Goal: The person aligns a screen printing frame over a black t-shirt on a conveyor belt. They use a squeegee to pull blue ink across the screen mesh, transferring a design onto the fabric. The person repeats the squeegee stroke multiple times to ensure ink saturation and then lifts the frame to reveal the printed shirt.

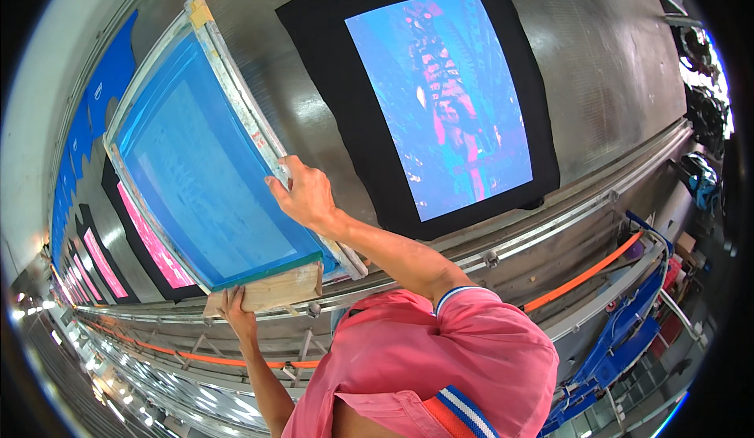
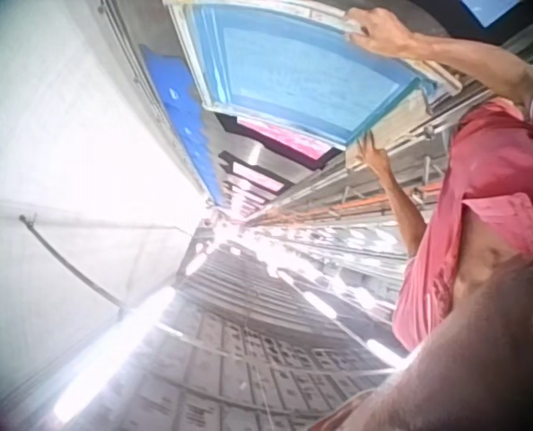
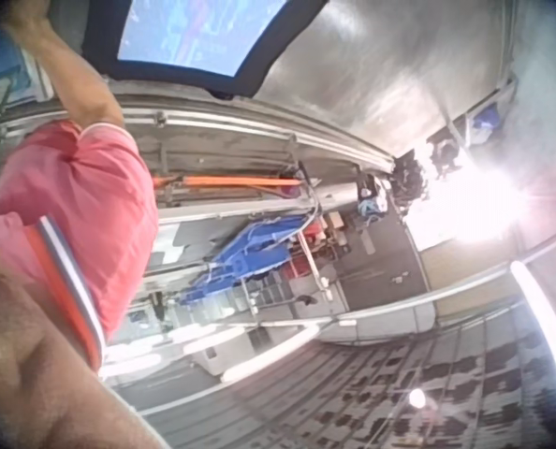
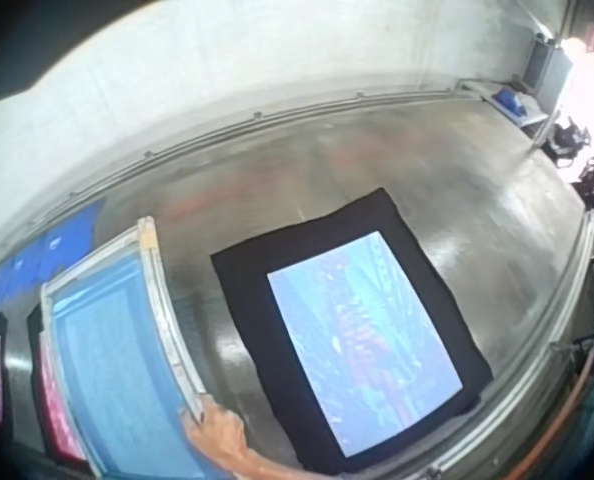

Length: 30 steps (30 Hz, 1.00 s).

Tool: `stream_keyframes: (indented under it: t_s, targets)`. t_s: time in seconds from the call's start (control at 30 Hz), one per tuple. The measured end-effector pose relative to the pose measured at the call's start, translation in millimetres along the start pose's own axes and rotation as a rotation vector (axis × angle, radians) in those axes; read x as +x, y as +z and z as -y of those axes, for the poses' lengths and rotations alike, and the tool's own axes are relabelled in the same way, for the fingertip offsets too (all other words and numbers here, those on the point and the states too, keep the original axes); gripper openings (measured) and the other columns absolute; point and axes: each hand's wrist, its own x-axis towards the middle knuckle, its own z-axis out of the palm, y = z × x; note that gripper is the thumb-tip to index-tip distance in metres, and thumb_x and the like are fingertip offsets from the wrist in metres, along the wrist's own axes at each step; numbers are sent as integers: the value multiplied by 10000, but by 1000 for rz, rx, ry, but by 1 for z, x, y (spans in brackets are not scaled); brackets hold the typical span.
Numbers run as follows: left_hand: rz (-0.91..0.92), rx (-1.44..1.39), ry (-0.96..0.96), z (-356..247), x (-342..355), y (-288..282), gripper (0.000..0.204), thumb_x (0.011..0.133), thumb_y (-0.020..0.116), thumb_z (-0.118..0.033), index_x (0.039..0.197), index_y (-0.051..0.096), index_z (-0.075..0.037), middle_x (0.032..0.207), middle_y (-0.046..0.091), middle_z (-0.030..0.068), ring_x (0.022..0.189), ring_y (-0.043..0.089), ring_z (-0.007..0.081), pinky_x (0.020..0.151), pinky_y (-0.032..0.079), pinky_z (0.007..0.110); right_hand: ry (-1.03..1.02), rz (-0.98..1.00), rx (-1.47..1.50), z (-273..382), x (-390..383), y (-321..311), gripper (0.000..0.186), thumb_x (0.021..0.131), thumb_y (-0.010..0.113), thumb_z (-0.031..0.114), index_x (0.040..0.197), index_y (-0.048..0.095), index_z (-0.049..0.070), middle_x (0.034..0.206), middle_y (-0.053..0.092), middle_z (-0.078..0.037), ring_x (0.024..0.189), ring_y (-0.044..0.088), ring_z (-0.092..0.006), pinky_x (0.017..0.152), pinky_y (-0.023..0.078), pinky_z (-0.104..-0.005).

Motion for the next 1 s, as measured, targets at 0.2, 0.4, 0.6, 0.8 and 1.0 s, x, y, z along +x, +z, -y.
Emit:
stream_keyframes:
  t_s: [0.2, 0.4, 0.6, 0.8, 1.0]
  targets:
    - [12, -1, -5, 1, 3, -3, 413, 838, 614, -20, 1218, 719, -143, 1333, 667, 69, 1413, 436, 339, 1150, 110, 732, 48, 42, -10, 6, -1, -3, 425, 889, 711, 262, 1145, 607, -61, 708, 675, -233, 652, 691, -398, 659, 546, -483]
    - [-7, -29, -7, 0, -1, -5, 406, 836, 615, -15, 1206, 727, -139, 1316, 677, 63, 1410, 440, 333, 1156, 98, 729, 57, 15, -24, 8, -8, -1, 422, 883, 712, 285, 1144, 629, -36, 634, 648, -185, 614, 682, -367, 638, 543, -460]
    - [-51, -64, 51, 3, -3, -9, 376, 819, 643, -22, 1160, 751, -138, 1260, 705, 50, 1393, 455, 342, 1138, 84, 759, 43, -74, -96, 6, -17, 0, 405, 876, 706, 316, 1119, 663, -6, 646, 659, -178, 626, 692, -349, 641, 541, -438]
    - [-106, -55, 205, 13, 0, -14, 365, 778, 693, -25, 1120, 766, -127, 1200, 729, 43, 1363, 486, 347, 1129, 94, 768, 51, -122, -134, 16, -23, -4, 423, 882, 681, 344, 1113, 661, -10, 693, 675, -241, 777, 703, -437, 772, 545, -505]
    - [-203, -322, 421, 60, 20, 7, 326, 747, 736, -48, 1060, 781, -129, 1119, 752, 49, 1289, 550, 368, 1123, 98, 772, 100, -148, -186, 27, -29, 11, 442, 873, 678, 371, 1137, 685, 17, 767, 699, -249, 868, 708, -419, 816, 543, -491]
